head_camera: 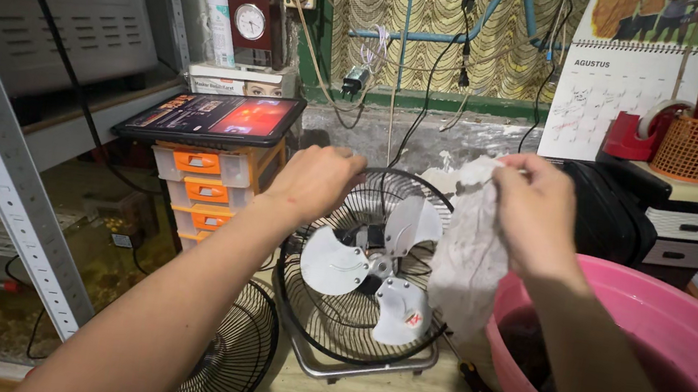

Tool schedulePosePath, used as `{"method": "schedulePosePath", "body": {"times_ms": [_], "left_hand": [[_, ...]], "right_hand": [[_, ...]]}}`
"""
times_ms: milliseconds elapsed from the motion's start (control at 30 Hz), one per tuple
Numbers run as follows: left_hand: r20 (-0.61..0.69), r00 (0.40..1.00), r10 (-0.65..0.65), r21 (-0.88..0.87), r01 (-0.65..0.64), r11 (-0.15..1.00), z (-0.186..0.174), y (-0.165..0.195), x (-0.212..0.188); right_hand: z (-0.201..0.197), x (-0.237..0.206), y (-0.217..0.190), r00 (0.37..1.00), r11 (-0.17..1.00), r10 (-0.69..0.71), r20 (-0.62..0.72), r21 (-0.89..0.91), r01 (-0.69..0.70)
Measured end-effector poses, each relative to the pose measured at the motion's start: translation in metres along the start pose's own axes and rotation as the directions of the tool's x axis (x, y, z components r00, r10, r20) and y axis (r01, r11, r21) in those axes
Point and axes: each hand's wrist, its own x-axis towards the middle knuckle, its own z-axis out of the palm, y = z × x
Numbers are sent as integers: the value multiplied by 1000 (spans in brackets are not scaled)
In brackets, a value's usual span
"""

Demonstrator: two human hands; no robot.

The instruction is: The person removes the front grille from an electric fan, wipes the fan blades with a cloth, rinses and wrings the cloth in a basin of water, wipes the blades and grille, then reattaches the grille over the blades.

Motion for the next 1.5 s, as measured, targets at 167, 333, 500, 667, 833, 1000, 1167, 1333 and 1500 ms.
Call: {"method": "schedulePosePath", "body": {"times_ms": [167,333,500,667,833,1000,1167,1333,1500], "left_hand": [[-96,993,69,-6,-70,998,-3,5,11],[-150,989,-10,-34,5,999,-8,18,15],[-111,979,-170,-42,167,985,-12,37,15],[-171,932,-321,-61,315,947,-15,58,9],[-203,878,-433,-122,416,901,-16,76,5],[-150,907,-395,-165,370,914,-16,97,0],[-53,970,-237,-251,217,944,-23,81,-5],[-84,979,187,-341,-204,918,-31,24,-12],[-209,909,360,-327,-412,851,-2,13,-11]], "right_hand": [[-10,6,-8,1000,997,2,13,75,-3],[-11,5,-11,1000,995,-15,7,99,14],[-7,2,-9,999,986,-40,31,161,35],[-6,-3,-9,997,982,39,64,183,-51],[-9,-12,-9,991,962,49,128,259,-81],[-15,-31,-10,975,948,111,190,274,-162],[-25,-56,-13,923,863,310,228,340,-374],[-35,-68,-16,922,842,308,233,385,-379],[-33,-74,-11,937,800,279,212,489,-349]]}}
